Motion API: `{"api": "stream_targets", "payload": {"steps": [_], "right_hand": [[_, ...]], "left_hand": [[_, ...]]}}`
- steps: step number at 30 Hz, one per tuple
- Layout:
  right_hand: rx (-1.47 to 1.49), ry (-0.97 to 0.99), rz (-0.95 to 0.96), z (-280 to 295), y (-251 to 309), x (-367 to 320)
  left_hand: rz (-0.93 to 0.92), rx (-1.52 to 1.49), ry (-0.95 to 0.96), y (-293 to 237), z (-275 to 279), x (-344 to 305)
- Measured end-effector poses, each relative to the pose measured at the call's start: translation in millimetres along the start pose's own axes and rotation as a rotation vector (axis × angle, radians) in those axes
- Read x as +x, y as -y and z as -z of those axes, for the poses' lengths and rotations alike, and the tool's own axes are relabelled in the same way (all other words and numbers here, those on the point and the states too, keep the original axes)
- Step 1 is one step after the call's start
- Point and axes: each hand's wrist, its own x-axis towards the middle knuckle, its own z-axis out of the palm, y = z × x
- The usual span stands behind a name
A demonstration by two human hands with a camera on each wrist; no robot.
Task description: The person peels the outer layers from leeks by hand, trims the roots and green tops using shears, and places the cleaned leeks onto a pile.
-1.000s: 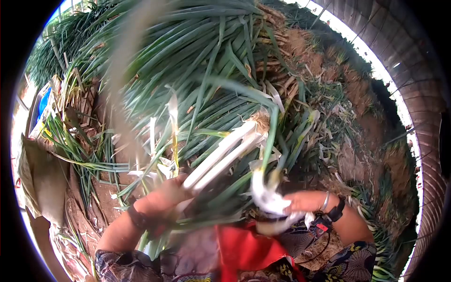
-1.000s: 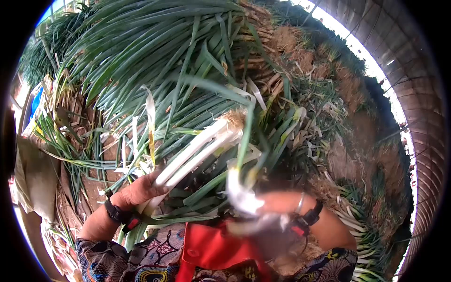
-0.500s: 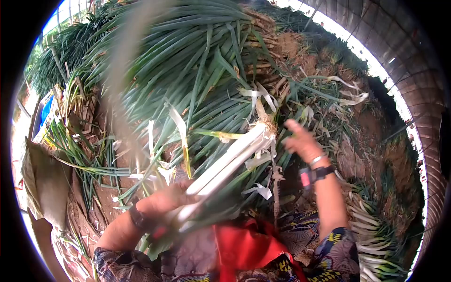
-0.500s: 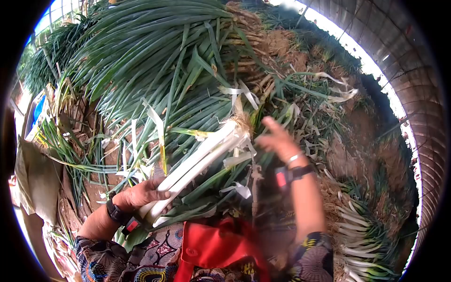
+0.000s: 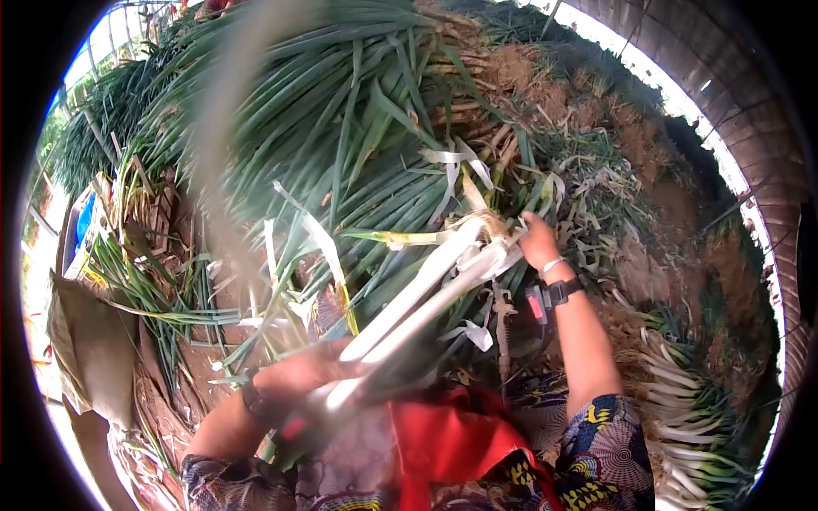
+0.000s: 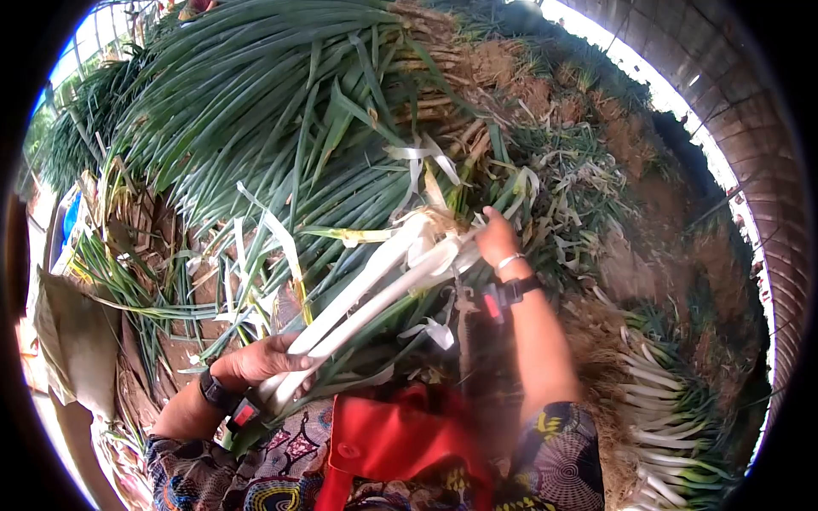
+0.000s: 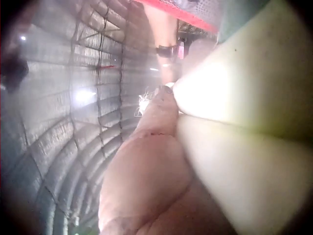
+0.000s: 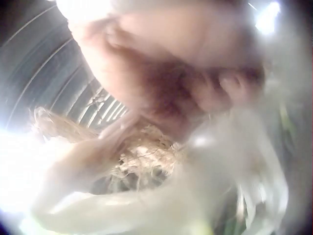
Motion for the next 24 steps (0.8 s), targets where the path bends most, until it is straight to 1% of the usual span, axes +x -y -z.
{"api": "stream_targets", "payload": {"steps": [1,2,3,4,5,6,7,8,9,10,11,12,13,14,16,18,19,20,21,22,24], "right_hand": [[-0.079,-0.031,0.065,-6,-18,11],[-0.033,-0.031,0.031,-7,-24,20],[0.018,-0.035,-0.015,-8,-31,30],[0.074,-0.049,-0.06,-9,-33,34],[-0.084,-0.044,-0.045,3,-21,28],[-0.152,-0.074,-0.21,6,-64,45],[0.081,-0.231,-0.382,23,-95,48],[0.329,-0.436,-0.514,39,-127,51],[0.033,-0.237,-0.318,70,-189,57],[0.328,-0.219,-0.379,65,-181,50],[0.616,-0.224,-0.455,61,-172,43],[0.677,-0.033,-0.51,63,-107,24],[0.75,0.043,-0.429,51,-59,12],[0.82,0.119,-0.347,35,-21,0],[1.105,0.349,-0.236,8,22,-14],[1.359,0.347,-0.141,-24,54,-28],[1.437,0.429,-0.127,-29,80,-43],[1.443,0.596,-0.051,-33,80,-45],[1.435,0.762,0.028,-37,80,-47],[1.355,0.783,-0.028,-24,97,-59],[1.243,0.733,0.02,-18,108,-64]], "left_hand": [[-0.005,0.029,-0.022,-8,-4,-1],[-0.004,0.052,-0.043,-12,-8,0],[-0.045,0.095,-0.006,-13,-4,6],[-0.051,-0.012,-0.047,-20,-14,4],[-0.037,0.027,-0.093,-24,-14,0],[-0.026,0.06,-0.139,-25,-10,-4],[-0.185,0.283,-0.116,-13,8,-14],[-0.351,0.511,-0.101,-3,28,-23],[-0.119,0.078,-0.06,-22,17,-50],[-0.163,-0.005,-0.191,-17,17,-60],[-0.112,-0.023,-0.186,-11,28,-61],[-0.08,-0.031,-0.178,-10,40,-54],[-0.144,-0.009,-0.13,-10,42,-44],[-0.136,-0.016,-0.125,-9,44,-36],[-0.058,0.014,-0.112,-9,42,-22],[-0.012,-0.04,-0.037,-10,37,-15],[0.022,-0.048,0.004,-7,39,-10],[0.055,-0.055,0.044,-7,40,-7],[0.053,-0.075,0.031,-8,38,-8],[0.056,-0.101,0.023,-10,35,-11],[0.06,-0.158,0.006,-12,32,-16]]}}
